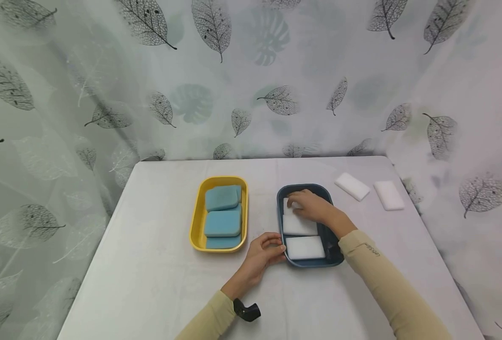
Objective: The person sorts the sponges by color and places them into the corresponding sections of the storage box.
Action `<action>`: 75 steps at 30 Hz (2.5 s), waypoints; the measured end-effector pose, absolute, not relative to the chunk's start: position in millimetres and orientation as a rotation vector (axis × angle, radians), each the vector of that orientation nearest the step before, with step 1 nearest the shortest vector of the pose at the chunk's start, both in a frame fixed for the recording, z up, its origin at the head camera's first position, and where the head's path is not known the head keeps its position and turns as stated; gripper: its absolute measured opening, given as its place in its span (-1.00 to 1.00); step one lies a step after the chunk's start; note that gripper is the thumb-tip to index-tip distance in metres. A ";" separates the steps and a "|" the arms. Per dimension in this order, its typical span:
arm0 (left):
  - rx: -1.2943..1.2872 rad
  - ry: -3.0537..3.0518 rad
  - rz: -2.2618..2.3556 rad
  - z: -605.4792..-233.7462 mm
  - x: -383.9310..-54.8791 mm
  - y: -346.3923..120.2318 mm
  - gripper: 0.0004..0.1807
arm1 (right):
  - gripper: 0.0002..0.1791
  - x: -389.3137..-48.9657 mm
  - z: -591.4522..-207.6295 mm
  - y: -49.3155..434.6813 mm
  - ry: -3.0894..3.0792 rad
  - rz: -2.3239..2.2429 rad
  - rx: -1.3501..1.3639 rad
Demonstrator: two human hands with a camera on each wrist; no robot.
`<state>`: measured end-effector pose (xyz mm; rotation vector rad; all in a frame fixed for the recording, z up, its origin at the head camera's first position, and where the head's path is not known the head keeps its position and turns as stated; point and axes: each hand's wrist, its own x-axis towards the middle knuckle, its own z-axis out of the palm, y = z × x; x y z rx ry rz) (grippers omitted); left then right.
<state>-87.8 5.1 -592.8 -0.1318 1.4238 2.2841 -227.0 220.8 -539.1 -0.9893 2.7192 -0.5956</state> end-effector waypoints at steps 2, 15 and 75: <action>-0.135 1.424 2.288 -592.7 -87.6 5.2 -0.60 | -0.76 -229.4 -537.0 223.9 2.741 -0.607 -0.980; -0.149 1.433 2.295 -593.0 -86.9 4.6 -0.59 | -0.58 -243.3 -522.5 266.0 2.952 -0.768 -0.665; -0.139 1.428 2.301 -592.0 -84.5 7.1 -0.60 | -0.33 -230.0 -568.7 372.1 3.115 -0.303 -0.299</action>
